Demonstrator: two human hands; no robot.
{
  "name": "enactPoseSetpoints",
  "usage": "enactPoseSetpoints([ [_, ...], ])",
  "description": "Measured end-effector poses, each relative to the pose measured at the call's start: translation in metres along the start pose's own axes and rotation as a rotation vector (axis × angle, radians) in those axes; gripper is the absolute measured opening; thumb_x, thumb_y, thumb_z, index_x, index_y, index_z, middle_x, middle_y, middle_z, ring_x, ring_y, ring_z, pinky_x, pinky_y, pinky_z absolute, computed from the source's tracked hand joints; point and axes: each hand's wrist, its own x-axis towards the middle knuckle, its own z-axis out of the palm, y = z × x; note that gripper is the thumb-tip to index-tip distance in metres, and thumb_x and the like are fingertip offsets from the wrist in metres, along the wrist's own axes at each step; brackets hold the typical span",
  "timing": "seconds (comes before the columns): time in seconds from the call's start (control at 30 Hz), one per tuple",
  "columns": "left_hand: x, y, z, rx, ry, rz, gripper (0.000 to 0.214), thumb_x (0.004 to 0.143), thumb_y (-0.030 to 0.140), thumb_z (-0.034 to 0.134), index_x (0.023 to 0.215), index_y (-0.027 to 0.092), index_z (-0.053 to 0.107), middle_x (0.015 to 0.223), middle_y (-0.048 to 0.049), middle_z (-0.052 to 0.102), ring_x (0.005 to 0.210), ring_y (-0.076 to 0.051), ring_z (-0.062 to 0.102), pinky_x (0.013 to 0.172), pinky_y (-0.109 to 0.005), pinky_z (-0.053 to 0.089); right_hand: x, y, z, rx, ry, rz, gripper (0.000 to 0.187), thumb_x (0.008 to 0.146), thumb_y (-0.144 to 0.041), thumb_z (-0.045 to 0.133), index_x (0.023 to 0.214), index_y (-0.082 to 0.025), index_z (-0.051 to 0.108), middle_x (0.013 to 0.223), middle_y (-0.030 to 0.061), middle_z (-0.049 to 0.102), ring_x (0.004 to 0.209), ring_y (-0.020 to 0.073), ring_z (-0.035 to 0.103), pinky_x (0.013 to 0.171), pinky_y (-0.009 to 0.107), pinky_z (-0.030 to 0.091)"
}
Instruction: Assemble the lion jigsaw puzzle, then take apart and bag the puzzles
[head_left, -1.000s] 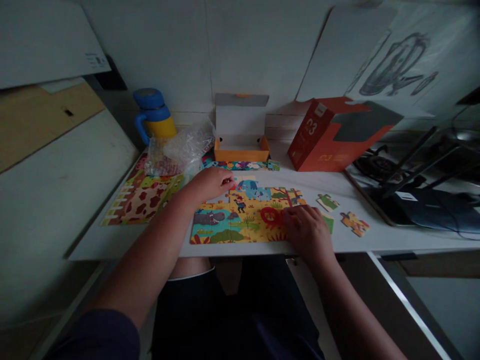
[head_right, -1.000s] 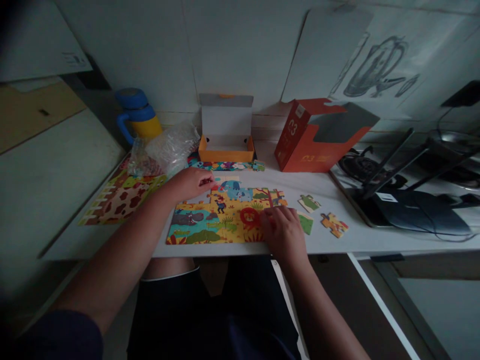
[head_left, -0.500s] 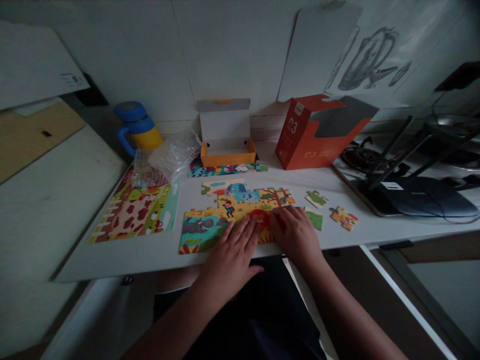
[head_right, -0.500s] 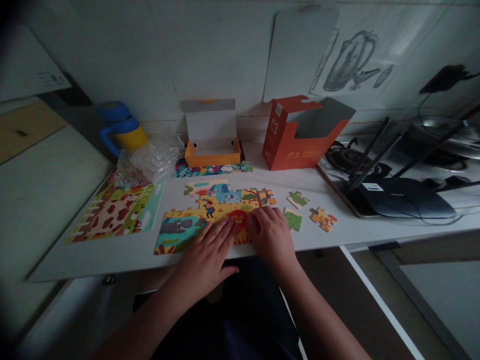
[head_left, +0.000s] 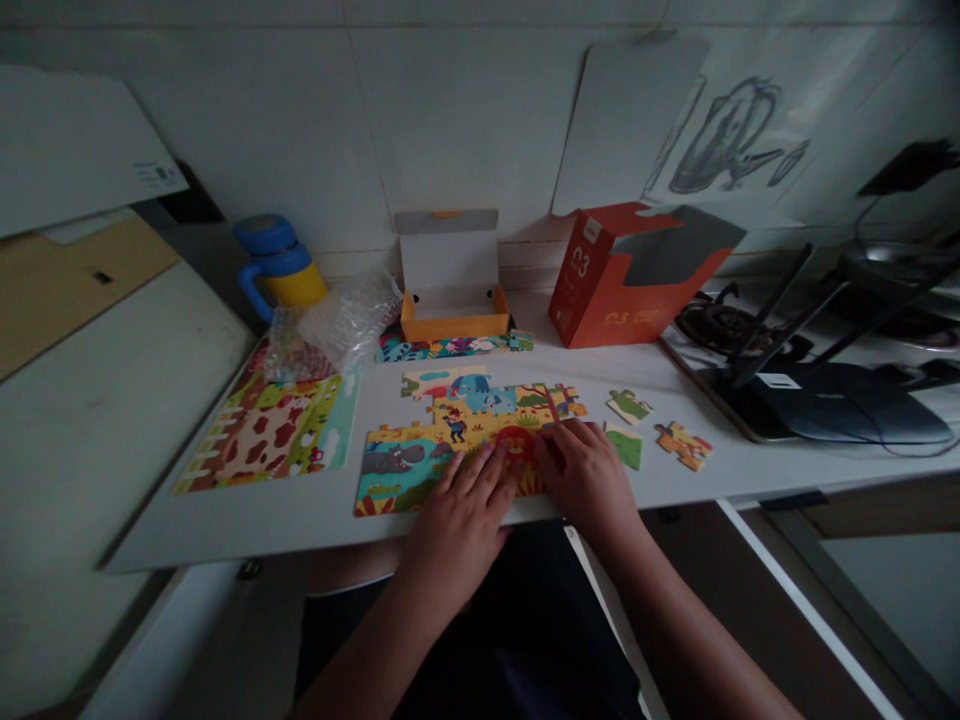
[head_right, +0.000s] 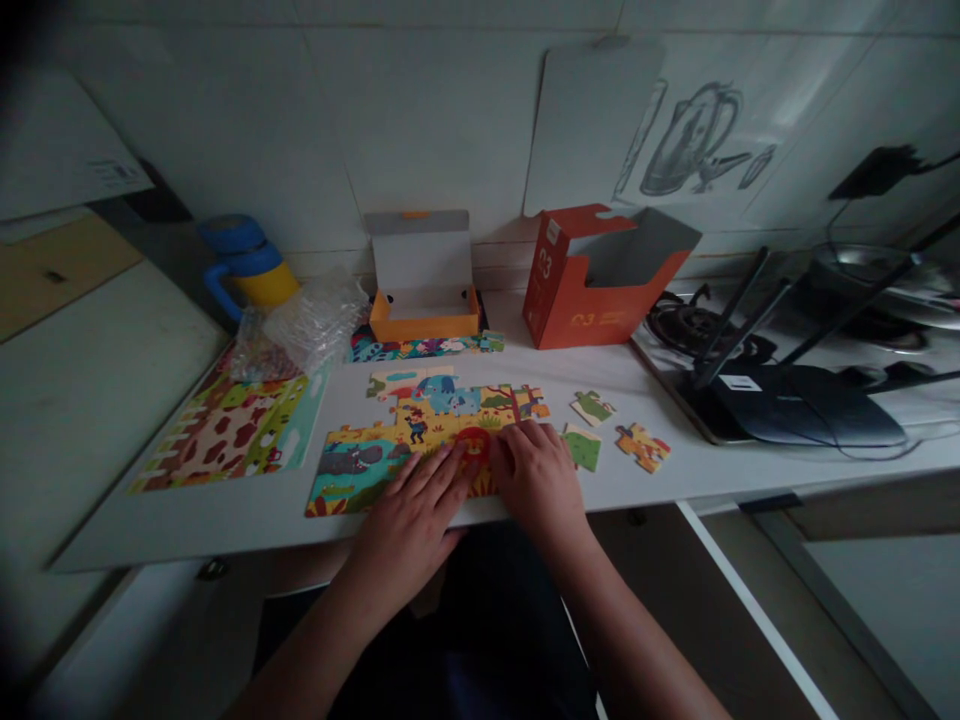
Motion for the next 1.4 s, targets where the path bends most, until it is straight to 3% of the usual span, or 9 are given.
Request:
enactPoseSetpoints([
  [0.2, -0.002, 0.001, 0.0, -0.032, 0.007, -0.038, 0.063, 0.094, 0.036, 0.075, 0.153, 0.026, 0.055, 0.172, -0.0094, 0.04, 0.16, -0.03, 0.037, 0.131, -0.055, 0.037, 0.024, 0.004, -0.01, -0.028, -0.115, -0.035, 0.019, 0.104, -0.031, 0.058, 0.097, -0.024, 0.074, 0.101, 0.0084, 0.074, 0.096, 0.0262, 0.066, 0.088, 0.037, 0.048],
  [0.4, -0.001, 0.001, 0.005, 0.022, 0.044, -0.037, 0.062, 0.102, 0.025, 0.059, 0.162, 0.025, 0.045, 0.171, -0.0061, 0.043, 0.157, -0.027, 0.042, 0.128, -0.052, 0.04, 0.123, 0.017, -0.026, -0.205, -0.195, -0.036, 0.027, 0.105, -0.028, 0.051, 0.115, -0.019, 0.075, 0.119, 0.0138, 0.075, 0.105, 0.0262, 0.071, 0.09, 0.035, 0.049],
  [0.53, -0.001, 0.0, 0.011, 0.097, 0.084, -0.04, 0.059, 0.104, 0.02, 0.053, 0.163, 0.023, 0.045, 0.169, -0.0063, 0.046, 0.155, -0.024, 0.046, 0.126, -0.048, 0.044, 0.187, 0.03, -0.011, -0.29, -0.291, -0.008, 0.039, 0.103, -0.031, 0.056, 0.135, -0.011, 0.067, 0.134, 0.0216, 0.071, 0.12, 0.0302, 0.069, 0.097, 0.035, 0.049],
  [0.63, -0.002, 0.0, 0.012, 0.133, 0.078, -0.036, 0.059, 0.104, 0.022, 0.054, 0.163, 0.024, 0.045, 0.17, -0.0056, 0.045, 0.155, -0.024, 0.046, 0.124, -0.046, 0.045, 0.214, 0.04, 0.007, -0.321, -0.368, -0.002, 0.045, 0.102, -0.034, 0.06, 0.139, -0.008, 0.065, 0.135, 0.0255, 0.07, 0.123, 0.0326, 0.069, 0.099, 0.036, 0.049],
  [0.77, -0.002, 0.001, 0.01, 0.147, 0.064, -0.043, 0.062, 0.105, 0.026, 0.055, 0.165, 0.024, 0.042, 0.171, -0.0053, 0.044, 0.155, -0.023, 0.045, 0.125, -0.045, 0.045, 0.229, 0.052, 0.022, -0.35, -0.482, 0.01, 0.038, 0.098, -0.034, 0.066, 0.126, -0.009, 0.073, 0.125, 0.0239, 0.076, 0.117, 0.0323, 0.072, 0.094, 0.034, 0.051],
  [0.93, -0.002, 0.002, 0.008, 0.153, 0.063, -0.051, 0.061, 0.105, 0.027, 0.055, 0.164, 0.025, 0.044, 0.171, -0.0051, 0.044, 0.155, -0.024, 0.045, 0.124, -0.045, 0.047, 0.241, 0.06, 0.024, -0.341, -0.547, 0.058, 0.042, 0.096, -0.038, 0.068, 0.126, -0.01, 0.075, 0.124, 0.0224, 0.077, 0.113, 0.0309, 0.074, 0.087, 0.03, 0.052],
  [1.1, -0.003, 0.001, 0.009, 0.143, 0.071, -0.042, 0.055, 0.108, 0.028, 0.048, 0.163, 0.023, 0.046, 0.17, -0.0043, 0.046, 0.154, -0.023, 0.046, 0.123, -0.045, 0.048, 0.246, 0.061, 0.02, -0.26, -0.63, 0.156, 0.041, 0.095, -0.04, 0.07, 0.124, -0.013, 0.076, 0.091, 0.0144, 0.081, 0.075, 0.0233, 0.076, 0.066, 0.028, 0.052],
  [1.23, -0.003, 0.001, 0.008, 0.145, 0.089, -0.046, 0.054, 0.111, 0.029, 0.041, 0.164, 0.023, 0.044, 0.17, -0.0027, 0.045, 0.153, -0.023, 0.047, 0.124, -0.045, 0.047, 0.243, 0.063, 0.02, -0.203, -0.616, 0.21, 0.042, 0.093, -0.036, 0.071, 0.126, -0.01, 0.075, 0.081, 0.0129, 0.079, 0.06, 0.0193, 0.07, 0.057, 0.027, 0.05],
  [1.4, -0.003, 0.003, 0.006, 0.133, 0.1, -0.053, 0.055, 0.109, 0.028, 0.046, 0.164, 0.024, 0.045, 0.169, -0.0033, 0.047, 0.151, -0.022, 0.049, 0.123, -0.044, 0.048, 0.238, 0.064, 0.021, -0.185, -0.535, 0.216, 0.035, 0.102, -0.027, 0.053, 0.117, -0.009, 0.078, 0.086, 0.0153, 0.079, 0.064, 0.0183, 0.071, 0.06, 0.027, 0.049],
])
